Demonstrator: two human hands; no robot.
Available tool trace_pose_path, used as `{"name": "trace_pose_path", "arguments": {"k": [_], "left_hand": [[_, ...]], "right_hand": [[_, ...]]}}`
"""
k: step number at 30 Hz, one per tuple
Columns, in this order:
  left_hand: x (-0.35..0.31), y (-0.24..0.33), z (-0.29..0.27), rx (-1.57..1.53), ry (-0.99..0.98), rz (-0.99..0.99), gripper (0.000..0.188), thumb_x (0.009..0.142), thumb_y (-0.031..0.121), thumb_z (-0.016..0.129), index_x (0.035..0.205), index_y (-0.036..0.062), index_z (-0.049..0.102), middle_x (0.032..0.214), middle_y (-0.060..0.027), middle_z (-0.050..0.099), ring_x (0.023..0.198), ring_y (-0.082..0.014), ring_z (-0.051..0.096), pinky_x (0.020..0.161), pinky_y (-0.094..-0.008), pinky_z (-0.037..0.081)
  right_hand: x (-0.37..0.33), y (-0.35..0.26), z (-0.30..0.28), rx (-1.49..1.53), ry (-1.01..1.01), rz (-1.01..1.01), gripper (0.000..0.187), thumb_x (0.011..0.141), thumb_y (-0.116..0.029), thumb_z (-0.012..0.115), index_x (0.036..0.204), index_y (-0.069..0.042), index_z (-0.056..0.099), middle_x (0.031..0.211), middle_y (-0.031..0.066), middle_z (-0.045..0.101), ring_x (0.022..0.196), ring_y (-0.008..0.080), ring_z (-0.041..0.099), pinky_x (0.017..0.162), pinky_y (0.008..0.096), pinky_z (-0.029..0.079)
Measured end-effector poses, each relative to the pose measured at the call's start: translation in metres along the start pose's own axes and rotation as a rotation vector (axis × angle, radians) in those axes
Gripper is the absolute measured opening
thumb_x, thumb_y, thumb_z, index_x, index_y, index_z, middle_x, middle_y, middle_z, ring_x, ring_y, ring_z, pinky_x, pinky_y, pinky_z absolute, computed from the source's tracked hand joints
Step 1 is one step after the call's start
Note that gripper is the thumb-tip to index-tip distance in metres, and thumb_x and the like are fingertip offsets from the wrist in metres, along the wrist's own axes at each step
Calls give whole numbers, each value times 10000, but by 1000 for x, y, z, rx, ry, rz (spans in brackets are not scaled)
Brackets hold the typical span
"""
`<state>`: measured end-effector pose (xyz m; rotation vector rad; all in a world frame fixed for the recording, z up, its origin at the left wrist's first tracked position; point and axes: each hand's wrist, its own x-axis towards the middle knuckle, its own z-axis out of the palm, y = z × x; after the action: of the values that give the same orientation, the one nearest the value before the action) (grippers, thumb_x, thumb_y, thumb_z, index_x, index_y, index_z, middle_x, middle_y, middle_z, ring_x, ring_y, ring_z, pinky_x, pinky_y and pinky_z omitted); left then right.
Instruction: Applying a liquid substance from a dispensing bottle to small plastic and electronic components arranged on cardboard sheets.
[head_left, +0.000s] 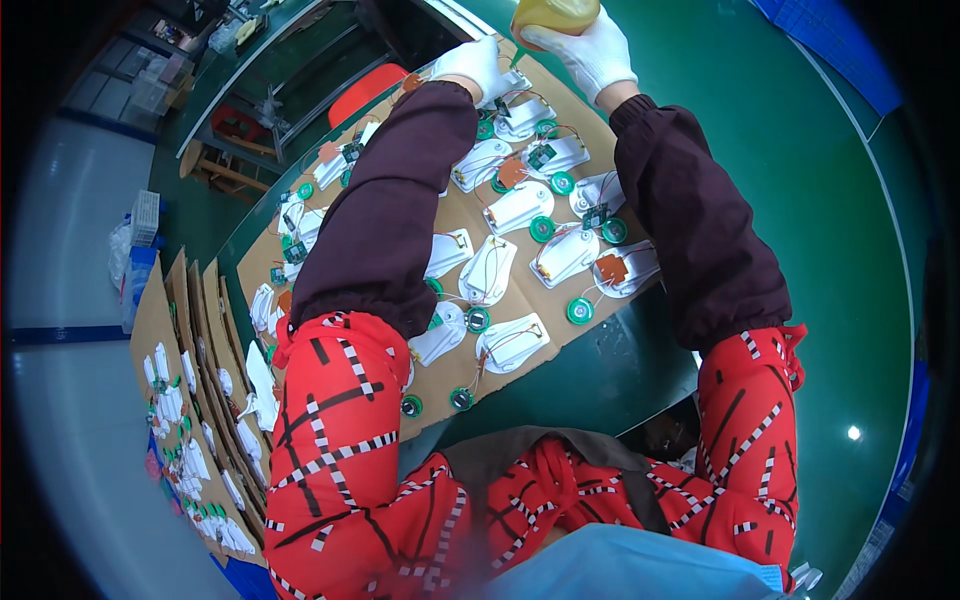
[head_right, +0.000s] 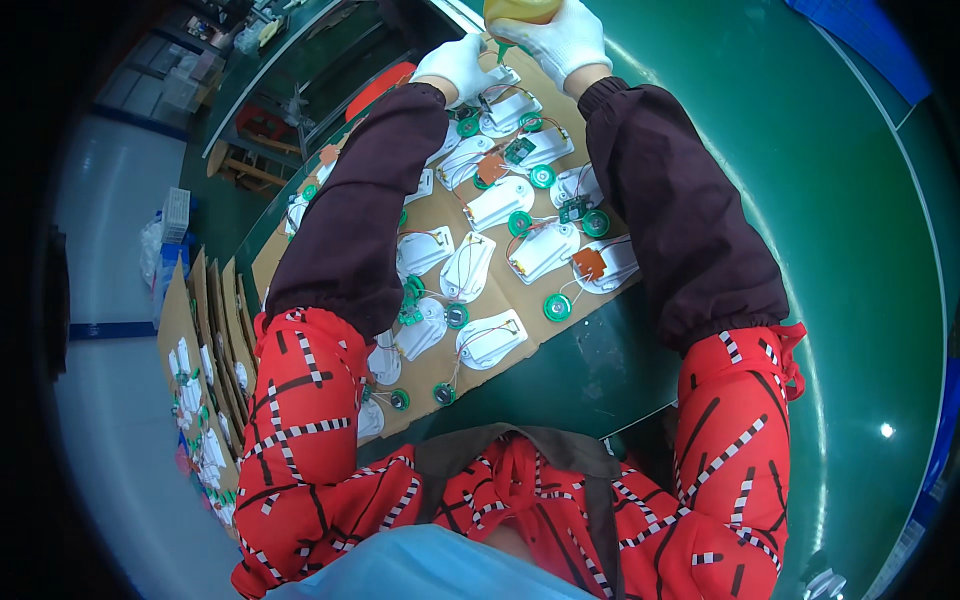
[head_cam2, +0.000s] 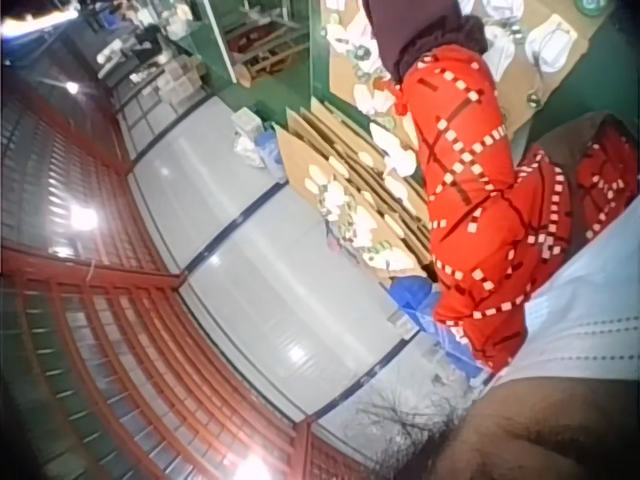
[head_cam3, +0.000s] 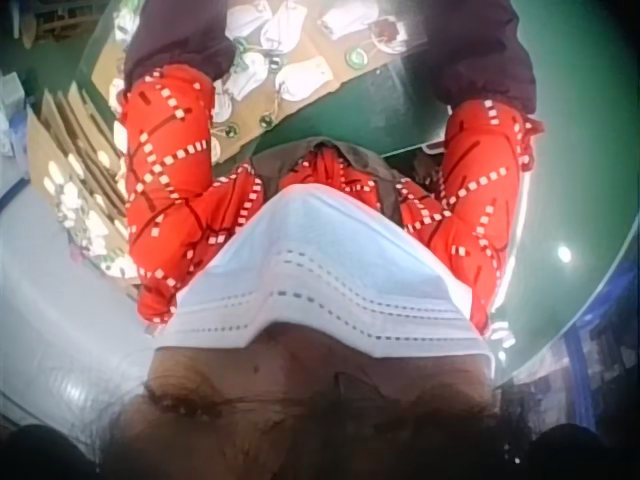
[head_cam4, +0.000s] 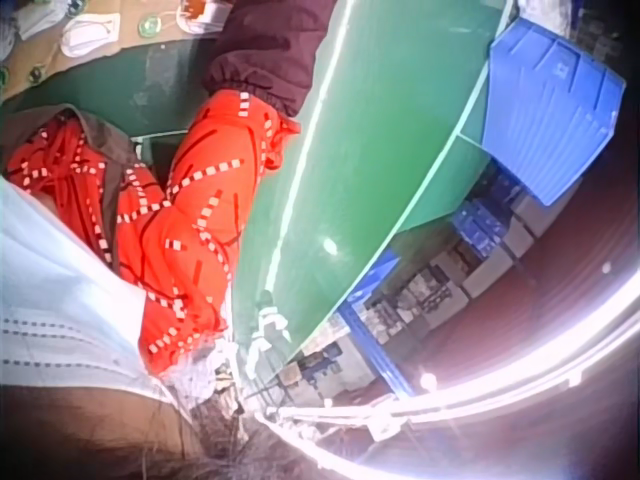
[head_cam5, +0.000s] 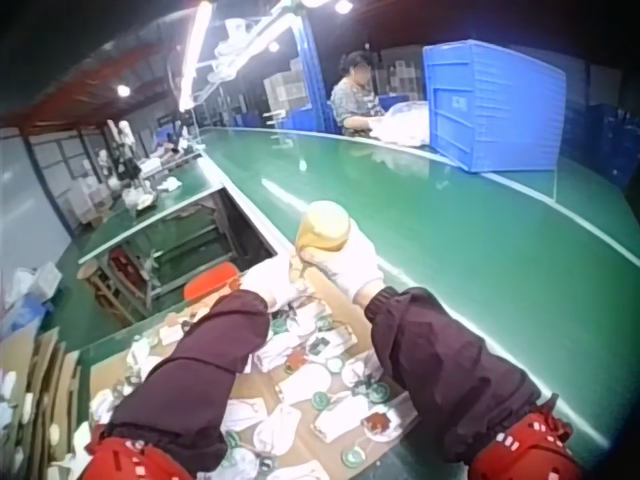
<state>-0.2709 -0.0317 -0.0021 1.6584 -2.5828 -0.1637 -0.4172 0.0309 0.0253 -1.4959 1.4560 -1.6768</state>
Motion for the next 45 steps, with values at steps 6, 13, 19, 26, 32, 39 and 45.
{"name": "trace_pose_path", "arguments": {"k": [6,13,19,26,32,39,45], "left_hand": [[-2,-2,4,0,19,-18,616,739,506,657,1137,47,555,1065,-169,624,969,-292,616,831,-369,485],[0,-1,6,5,-6,-45,601,760,504,639,1182,88,539,1053,-163,629,971,-302,613,833,-379,482],[-1,0,5,8,-28,-62,587,759,492,648,1173,88,548,1048,-163,631,969,-302,614,835,-382,481],[-4,0,4,10,-8,-33,556,757,486,649,1132,81,582,1022,-162,639,952,-300,618,820,-384,487],[-8,7,-2,38,-4,-56,484,746,454,674,1065,94,635,1048,-132,637,941,-281,622,806,-365,494],[-4,-5,13,-8,115,33,437,766,393,659,1079,90,622,993,-158,648,915,-311,624,784,-380,500],[3,-9,18,75,33,-1,440,780,377,649,1113,93,596,1011,-160,642,921,-313,622,790,-386,499]], "right_hand": [[-2,-14,1,-124,-50,-18,586,595,-239,810,1095,-64,559,1029,118,635,958,214,607,857,315,460],[-2,-14,3,-110,-57,-28,587,591,-256,813,1089,-72,562,1013,124,639,940,237,614,842,321,464],[-5,-18,3,-189,-55,4,603,588,-279,813,1100,-84,562,1021,130,639,952,242,615,840,328,467],[-6,-10,4,-255,-111,-74,622,601,-329,801,1118,-81,561,1027,144,638,960,284,610,840,343,468],[-8,-2,2,-174,-172,-184,643,616,-371,794,1139,-76,563,1031,146,636,955,281,609,840,343,466],[-12,-8,0,-223,-241,-237,653,607,-361,808,1140,-74,564,1034,134,640,957,249,613,844,333,467],[-14,-14,-4,-238,-201,-84,657,584,-353,819,1121,-76,562,1030,139,638,965,252,611,851,331,465]]}}
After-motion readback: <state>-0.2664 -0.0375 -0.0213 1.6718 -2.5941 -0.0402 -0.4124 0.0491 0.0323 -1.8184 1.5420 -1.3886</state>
